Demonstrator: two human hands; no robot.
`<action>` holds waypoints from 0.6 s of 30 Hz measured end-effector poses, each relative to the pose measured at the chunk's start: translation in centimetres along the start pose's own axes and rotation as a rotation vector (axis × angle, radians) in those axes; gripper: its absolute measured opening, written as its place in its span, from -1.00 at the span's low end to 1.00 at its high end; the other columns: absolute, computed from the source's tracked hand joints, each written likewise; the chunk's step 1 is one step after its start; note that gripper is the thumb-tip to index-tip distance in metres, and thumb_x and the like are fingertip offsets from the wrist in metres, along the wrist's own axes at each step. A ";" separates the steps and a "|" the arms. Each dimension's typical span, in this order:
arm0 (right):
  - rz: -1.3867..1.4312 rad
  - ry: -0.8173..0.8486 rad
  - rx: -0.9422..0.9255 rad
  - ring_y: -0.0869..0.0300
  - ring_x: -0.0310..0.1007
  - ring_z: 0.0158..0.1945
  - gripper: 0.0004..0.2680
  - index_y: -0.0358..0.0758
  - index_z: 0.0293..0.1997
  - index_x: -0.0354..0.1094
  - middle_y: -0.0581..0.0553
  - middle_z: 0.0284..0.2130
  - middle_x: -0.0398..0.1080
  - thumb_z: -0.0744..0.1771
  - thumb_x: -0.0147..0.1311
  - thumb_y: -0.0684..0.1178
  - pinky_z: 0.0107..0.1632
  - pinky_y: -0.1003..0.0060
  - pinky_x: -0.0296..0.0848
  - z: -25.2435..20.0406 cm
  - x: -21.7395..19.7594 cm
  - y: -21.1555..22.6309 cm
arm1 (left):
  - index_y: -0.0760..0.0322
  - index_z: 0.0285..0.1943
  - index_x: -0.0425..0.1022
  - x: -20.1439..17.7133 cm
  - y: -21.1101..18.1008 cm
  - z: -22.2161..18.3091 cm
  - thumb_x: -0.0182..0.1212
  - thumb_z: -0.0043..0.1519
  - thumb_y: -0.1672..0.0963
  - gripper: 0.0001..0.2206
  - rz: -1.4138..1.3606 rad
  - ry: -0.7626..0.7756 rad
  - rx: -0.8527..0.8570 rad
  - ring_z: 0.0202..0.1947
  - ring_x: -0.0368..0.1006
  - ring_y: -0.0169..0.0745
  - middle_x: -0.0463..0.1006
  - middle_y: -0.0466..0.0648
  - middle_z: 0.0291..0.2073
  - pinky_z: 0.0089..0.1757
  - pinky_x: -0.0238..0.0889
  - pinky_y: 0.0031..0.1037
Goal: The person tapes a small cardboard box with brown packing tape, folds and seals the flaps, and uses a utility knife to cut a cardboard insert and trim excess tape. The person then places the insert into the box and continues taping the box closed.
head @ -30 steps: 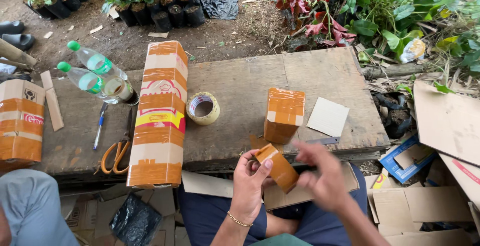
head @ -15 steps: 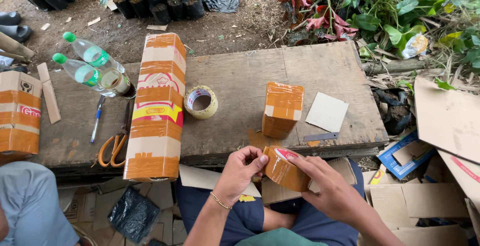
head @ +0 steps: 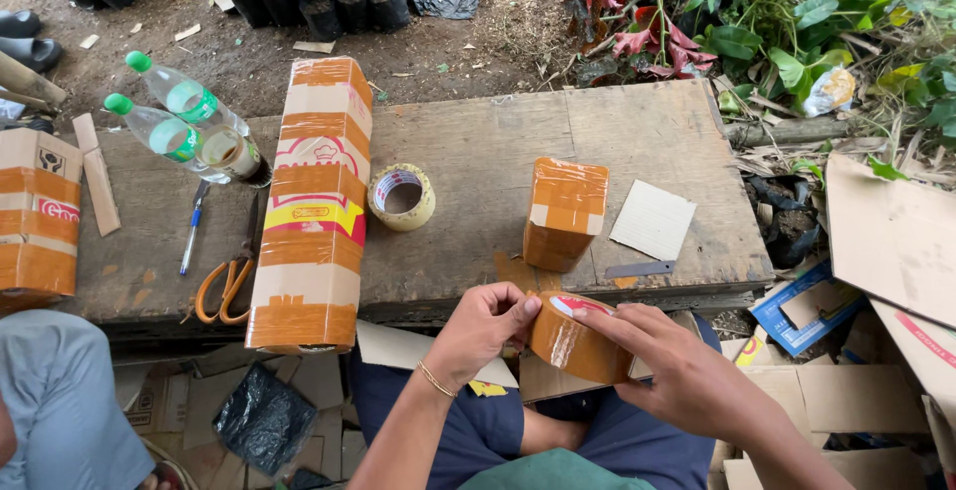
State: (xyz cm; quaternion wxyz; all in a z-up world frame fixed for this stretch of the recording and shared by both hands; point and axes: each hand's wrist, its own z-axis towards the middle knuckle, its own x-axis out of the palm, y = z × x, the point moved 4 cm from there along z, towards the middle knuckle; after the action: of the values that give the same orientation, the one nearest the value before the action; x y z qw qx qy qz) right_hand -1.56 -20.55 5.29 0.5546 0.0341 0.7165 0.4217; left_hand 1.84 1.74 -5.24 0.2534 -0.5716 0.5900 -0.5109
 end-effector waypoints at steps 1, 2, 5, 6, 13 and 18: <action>0.012 0.013 0.052 -0.06 0.38 0.11 -0.27 0.14 0.44 0.17 -0.18 0.10 0.41 0.09 0.36 -0.21 0.09 0.16 0.43 0.1 -0.2 0.0 | 0.41 -0.26 0.52 0.2 -0.4 0.0 0.32 0.27 0.05 -0.73 -0.057 0.034 0.018 -0.50 0.43 -0.49 0.58 -0.14 -0.48 -0.41 0.33 -0.62; 0.026 0.022 0.106 -0.01 0.41 0.08 -0.28 0.17 0.42 0.19 -0.14 0.06 0.44 0.08 0.37 -0.16 0.08 0.18 0.44 0.3 -0.5 0.0 | 0.40 -0.25 0.53 0.4 -1.0 0.0 0.33 0.25 0.05 -0.73 -0.110 0.072 0.035 -0.49 0.45 -0.49 0.60 -0.14 -0.47 -0.39 0.35 -0.64; -0.023 -0.070 0.072 0.02 0.42 0.00 -0.37 0.09 0.32 0.27 -0.13 -0.05 0.53 0.10 0.39 -0.01 0.04 0.15 0.44 1.1 -2.1 0.8 | 0.42 -0.33 0.55 1.3 -2.8 -0.3 0.39 0.21 0.05 -0.71 0.172 -0.168 0.152 -0.53 0.38 -0.53 0.58 -0.16 -0.52 -0.46 0.29 -0.60; -0.055 -0.119 0.028 0.01 0.40 -0.03 -0.41 0.03 0.29 0.29 -0.14 -0.08 0.56 0.11 0.40 0.05 0.02 0.13 0.44 1.5 -2.9 1.3 | 0.41 -0.35 0.55 1.6 -3.4 -0.6 0.40 0.20 0.04 -0.70 0.281 -0.249 0.173 -0.54 0.37 -0.51 0.57 -0.14 -0.55 -0.47 0.28 -0.58; -0.509 0.277 0.571 0.07 0.49 -0.26 -0.44 0.14 0.30 0.28 -0.19 -0.41 0.57 0.21 0.28 0.43 0.01 0.20 0.45 3.8 -6.9 -1.5 | 0.39 -0.39 0.54 2.4 -8.8 -1.0 0.40 0.17 0.00 -0.66 0.593 -0.556 0.378 -0.61 0.37 -0.42 0.54 -0.09 -0.65 -0.47 0.30 -0.51; 0.085 -0.179 0.237 0.23 0.51 -0.37 -0.63 -0.29 -0.09 0.40 -0.12 -0.43 0.56 0.19 0.33 0.16 -0.27 0.25 0.47 6.5 -10.6 -4.3 | 0.37 -0.43 0.56 1.2 -10.9 3.2 0.43 0.15 -0.01 -0.66 0.567 -0.567 0.336 -0.60 0.37 -0.46 0.55 -0.14 -0.63 -0.48 0.29 -0.53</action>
State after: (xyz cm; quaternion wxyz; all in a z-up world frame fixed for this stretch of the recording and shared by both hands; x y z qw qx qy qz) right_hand 9.61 -25.11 10.41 0.5903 0.1670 0.7067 0.3525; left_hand 8.92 1.55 3.66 0.6251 -0.4556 0.5393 -0.3328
